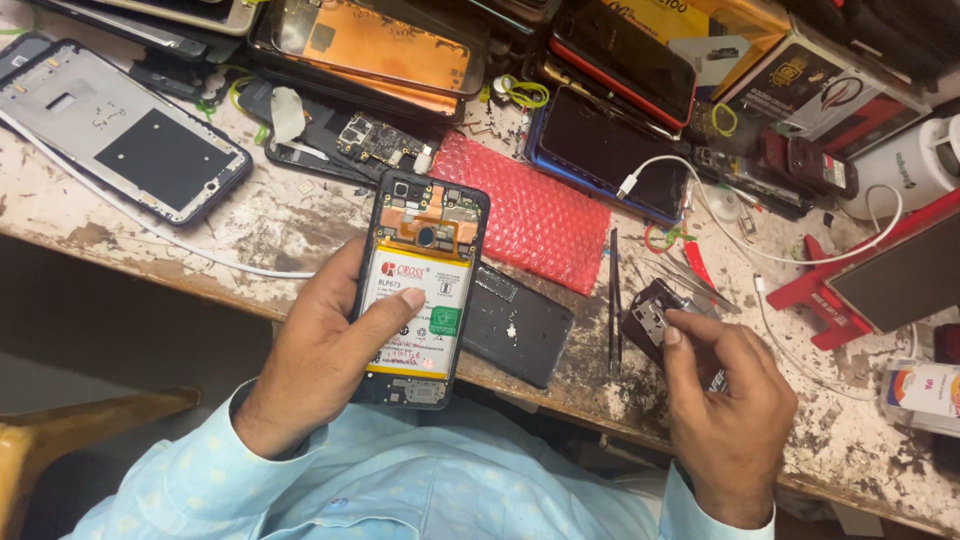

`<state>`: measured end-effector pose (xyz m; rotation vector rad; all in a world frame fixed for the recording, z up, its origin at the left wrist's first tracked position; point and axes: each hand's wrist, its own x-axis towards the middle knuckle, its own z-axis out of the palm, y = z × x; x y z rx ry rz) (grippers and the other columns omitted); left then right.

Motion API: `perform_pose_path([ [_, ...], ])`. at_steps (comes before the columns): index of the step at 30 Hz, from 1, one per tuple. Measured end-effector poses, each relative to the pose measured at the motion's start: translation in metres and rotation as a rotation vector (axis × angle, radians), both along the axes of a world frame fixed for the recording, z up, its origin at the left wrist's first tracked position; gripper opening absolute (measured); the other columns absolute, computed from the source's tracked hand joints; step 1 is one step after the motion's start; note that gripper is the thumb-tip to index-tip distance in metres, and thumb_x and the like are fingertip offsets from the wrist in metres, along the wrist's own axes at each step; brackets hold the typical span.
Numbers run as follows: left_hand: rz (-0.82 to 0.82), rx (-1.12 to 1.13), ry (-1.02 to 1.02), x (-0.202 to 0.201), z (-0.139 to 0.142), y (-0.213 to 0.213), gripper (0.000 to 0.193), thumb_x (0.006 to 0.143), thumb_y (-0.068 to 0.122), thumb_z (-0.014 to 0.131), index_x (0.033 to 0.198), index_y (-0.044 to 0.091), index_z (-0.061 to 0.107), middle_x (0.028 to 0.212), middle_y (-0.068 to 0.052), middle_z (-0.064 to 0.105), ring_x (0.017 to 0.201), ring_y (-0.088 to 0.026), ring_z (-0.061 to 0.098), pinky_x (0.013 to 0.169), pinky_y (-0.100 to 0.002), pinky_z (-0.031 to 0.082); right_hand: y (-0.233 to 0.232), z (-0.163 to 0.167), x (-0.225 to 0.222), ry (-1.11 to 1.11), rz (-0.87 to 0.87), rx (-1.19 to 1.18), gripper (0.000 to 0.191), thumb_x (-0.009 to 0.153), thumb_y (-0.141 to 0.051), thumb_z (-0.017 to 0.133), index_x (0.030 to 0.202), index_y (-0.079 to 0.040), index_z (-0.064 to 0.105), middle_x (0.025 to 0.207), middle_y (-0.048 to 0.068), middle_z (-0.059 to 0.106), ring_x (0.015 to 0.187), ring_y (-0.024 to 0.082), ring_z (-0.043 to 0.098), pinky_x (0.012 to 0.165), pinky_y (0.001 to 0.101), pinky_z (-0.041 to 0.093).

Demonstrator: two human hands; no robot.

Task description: The person disassembles a smartphone, removes the battery, and uses a plastic pry tool to separate the screen from the frame. They then reassemble the device, reconnect the battery, and test the screen by powering it on. The person repeats the disassembly and reassembly process multiple times.

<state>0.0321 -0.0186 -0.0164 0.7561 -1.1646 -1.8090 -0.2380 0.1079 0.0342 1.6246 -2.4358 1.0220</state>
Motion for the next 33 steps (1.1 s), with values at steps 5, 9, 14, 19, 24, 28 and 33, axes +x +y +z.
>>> perform_pose_path([
  [5, -0.017, 0.048, 0.020, 0.0011, 0.0015, -0.0026, 0.042, 0.097, 0.003, 0.059, 0.138, -0.003, 0.055, 0.117, -0.010, 0.071, 0.099, -0.011, 0.068, 0.086, -0.029, 0.059, 0.0003, -0.0018, 0.0009, 0.006, 0.012, -0.009, 0.014, 0.095, -0.007, 0.075, 0.109, -0.004, 0.075, 0.083, 0.006, 0.066, 0.068, 0.012, 0.058, 0.065, 0.0273, 0.046],
  [9, -0.020, 0.046, 0.032, 0.0018, 0.0022, -0.0037, 0.041, 0.097, 0.003, 0.059, 0.138, -0.003, 0.055, 0.117, -0.010, 0.071, 0.099, -0.011, 0.068, 0.086, -0.029, 0.059, -0.0003, -0.0030, 0.0015, 0.054, 0.019, 0.006, 0.014, 0.094, -0.007, 0.075, 0.108, -0.004, 0.075, 0.081, 0.007, 0.064, 0.069, 0.013, 0.059, 0.067, 0.0283, 0.047],
  [14, -0.022, 0.045, 0.029, 0.0011, 0.0025, -0.0046, 0.040, 0.097, 0.004, 0.059, 0.136, -0.003, 0.056, 0.116, -0.010, 0.072, 0.098, -0.012, 0.069, 0.085, -0.029, 0.059, -0.0004, -0.0033, 0.0036, 0.024, 0.028, 0.009, 0.014, 0.095, -0.007, 0.074, 0.108, -0.004, 0.075, 0.081, 0.007, 0.065, 0.068, 0.014, 0.059, 0.065, 0.0290, 0.046],
  [19, -0.014, 0.027, 0.013, 0.0003, 0.0011, -0.0036, 0.041, 0.097, 0.004, 0.059, 0.137, -0.002, 0.055, 0.116, -0.009, 0.072, 0.100, -0.011, 0.069, 0.087, -0.028, 0.059, -0.0010, -0.0021, 0.0062, 0.021, 0.039, 0.011, 0.014, 0.095, -0.006, 0.074, 0.109, -0.004, 0.075, 0.082, 0.007, 0.066, 0.068, 0.013, 0.059, 0.065, 0.0282, 0.047],
  [24, -0.018, 0.016, 0.009, -0.0011, -0.0003, -0.0021, 0.040, 0.097, 0.004, 0.060, 0.137, -0.003, 0.055, 0.116, -0.010, 0.072, 0.099, -0.011, 0.069, 0.087, -0.029, 0.059, -0.0001, -0.0034, 0.0068, -0.003, 0.022, 0.013, 0.014, 0.094, -0.005, 0.074, 0.108, -0.003, 0.075, 0.083, 0.007, 0.067, 0.068, 0.012, 0.060, 0.065, 0.0276, 0.048],
  [28, -0.020, -0.004, 0.011, -0.0034, 0.0005, 0.0016, 0.041, 0.098, 0.005, 0.059, 0.137, -0.003, 0.055, 0.116, -0.010, 0.072, 0.100, -0.011, 0.069, 0.086, -0.029, 0.059, 0.0010, -0.0049, 0.0025, -0.009, 0.025, 0.004, 0.014, 0.094, -0.005, 0.074, 0.108, -0.003, 0.075, 0.083, 0.007, 0.067, 0.067, 0.012, 0.060, 0.064, 0.0277, 0.048],
  [33, -0.014, -0.025, -0.017, -0.0042, 0.0002, 0.0016, 0.042, 0.097, 0.005, 0.060, 0.138, -0.002, 0.055, 0.116, -0.010, 0.072, 0.101, -0.011, 0.069, 0.087, -0.029, 0.059, 0.0012, -0.0056, -0.0008, 0.004, 0.031, 0.024, 0.016, 0.093, -0.008, 0.074, 0.109, -0.004, 0.076, 0.081, 0.007, 0.067, 0.067, 0.012, 0.060, 0.065, 0.0282, 0.048],
])
